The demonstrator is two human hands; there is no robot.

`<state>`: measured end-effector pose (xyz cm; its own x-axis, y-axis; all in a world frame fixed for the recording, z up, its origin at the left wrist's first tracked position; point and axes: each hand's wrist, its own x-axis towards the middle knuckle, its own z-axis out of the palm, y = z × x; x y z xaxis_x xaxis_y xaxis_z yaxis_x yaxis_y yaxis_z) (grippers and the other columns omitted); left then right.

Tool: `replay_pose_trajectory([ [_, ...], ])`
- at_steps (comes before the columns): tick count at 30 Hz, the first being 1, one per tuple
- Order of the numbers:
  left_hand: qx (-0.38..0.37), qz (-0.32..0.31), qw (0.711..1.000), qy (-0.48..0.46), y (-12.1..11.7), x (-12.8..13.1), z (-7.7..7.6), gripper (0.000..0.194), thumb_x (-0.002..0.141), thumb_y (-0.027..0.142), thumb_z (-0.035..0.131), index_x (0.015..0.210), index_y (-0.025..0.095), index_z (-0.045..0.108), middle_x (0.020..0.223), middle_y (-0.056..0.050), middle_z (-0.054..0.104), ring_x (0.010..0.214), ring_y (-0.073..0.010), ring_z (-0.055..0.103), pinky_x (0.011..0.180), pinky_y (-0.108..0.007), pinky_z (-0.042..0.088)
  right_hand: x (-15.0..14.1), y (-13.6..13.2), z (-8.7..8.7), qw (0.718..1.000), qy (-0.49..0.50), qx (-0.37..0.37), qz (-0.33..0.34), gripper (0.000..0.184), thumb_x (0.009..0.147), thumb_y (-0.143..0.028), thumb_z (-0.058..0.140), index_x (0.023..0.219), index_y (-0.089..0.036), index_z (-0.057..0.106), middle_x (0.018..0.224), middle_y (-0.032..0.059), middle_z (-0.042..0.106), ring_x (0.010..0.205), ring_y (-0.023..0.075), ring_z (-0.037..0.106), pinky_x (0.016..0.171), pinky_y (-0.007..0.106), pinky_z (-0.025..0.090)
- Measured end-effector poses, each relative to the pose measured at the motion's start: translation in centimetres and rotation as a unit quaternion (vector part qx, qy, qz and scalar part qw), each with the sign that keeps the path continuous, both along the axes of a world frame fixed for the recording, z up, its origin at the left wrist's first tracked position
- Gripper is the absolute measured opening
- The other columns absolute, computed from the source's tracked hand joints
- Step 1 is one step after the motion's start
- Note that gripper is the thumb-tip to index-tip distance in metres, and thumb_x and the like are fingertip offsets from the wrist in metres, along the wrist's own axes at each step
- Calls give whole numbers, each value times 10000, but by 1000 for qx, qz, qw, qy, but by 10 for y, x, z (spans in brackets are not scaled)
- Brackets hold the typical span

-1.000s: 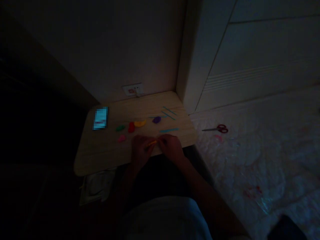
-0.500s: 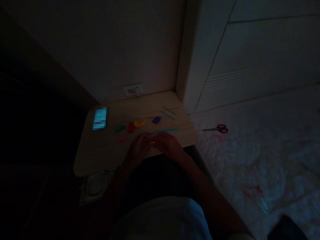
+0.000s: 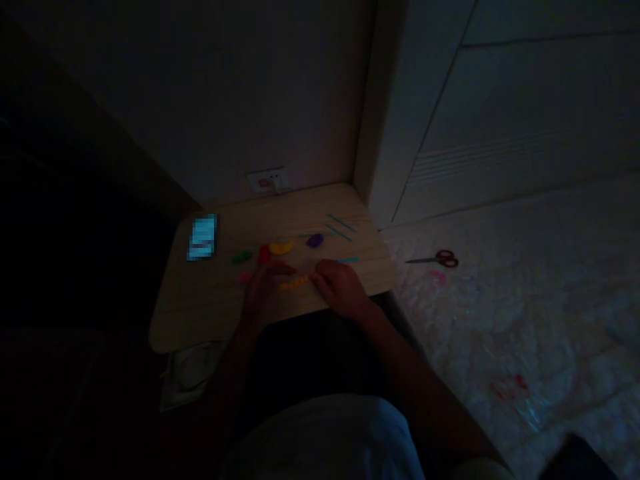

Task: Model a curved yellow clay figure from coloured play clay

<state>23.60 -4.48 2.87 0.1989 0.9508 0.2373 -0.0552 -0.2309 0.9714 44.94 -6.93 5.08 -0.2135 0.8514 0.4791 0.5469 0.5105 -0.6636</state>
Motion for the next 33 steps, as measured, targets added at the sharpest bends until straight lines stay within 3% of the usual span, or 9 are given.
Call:
replay_pose_trajectory([
  [7,34,21,998,41,-3,3,10,394,975,564,573,1088,204,688,1081,-82,759,1078,-248,682,1025,-393,474,0,2,2,1000,13,-14,11,494,1103,-455,361,699,-214,512,668,10,544,610,152,513,621,298,369],
  [13,75,87,990,84,3,-4,8,447,989,602,511,1046,211,721,1102,-80,758,1113,-265,672,1039,-413,474,3,1,4,999,41,-23,21,313,1058,-436,521,930,-191,670,862,59,667,761,180,603,691,296,445],
  [16,95,115,984,94,4,-8,6,433,1000,589,496,1056,216,709,1109,-81,747,1116,-267,667,1067,-432,453,3,2,5,999,32,-28,29,302,1051,-434,543,950,-197,703,911,75,701,809,194,639,730,308,475],
  [21,214,145,949,181,-2,-8,18,310,1016,463,521,1144,216,657,1191,-95,696,1184,-267,617,1099,-479,432,3,2,6,999,6,-30,34,348,1052,-443,547,885,-203,737,883,70,718,829,198,675,760,314,500],
  [23,269,125,926,234,-4,-6,23,291,992,397,579,1219,222,628,1281,-106,663,1254,-273,581,1116,-493,429,3,3,5,999,-3,-29,38,352,1053,-446,545,906,-205,754,892,71,724,829,197,680,760,316,505],
  [27,296,2,903,312,-2,3,18,414,944,322,664,1340,235,579,1364,-113,649,1299,-282,580,1139,-507,428,2,3,4,999,-5,-26,42,371,1056,-462,533,938,-207,775,904,76,741,838,198,691,762,320,514],
  [30,247,-42,925,287,-1,11,9,253,980,297,608,1224,238,640,1189,-83,729,1135,-254,668,1088,-478,477,2,2,4,999,4,-27,37,371,1050,-466,545,930,-209,783,873,72,742,800,188,685,726,308,511],
  [33,164,-44,957,234,-4,15,9,179,1005,284,555,1142,221,652,1091,-73,731,1023,-220,684,958,-382,535,1,-1,4,998,36,-38,22,312,1015,-469,613,980,-211,785,831,57,739,723,168,665,657,285,505],
])
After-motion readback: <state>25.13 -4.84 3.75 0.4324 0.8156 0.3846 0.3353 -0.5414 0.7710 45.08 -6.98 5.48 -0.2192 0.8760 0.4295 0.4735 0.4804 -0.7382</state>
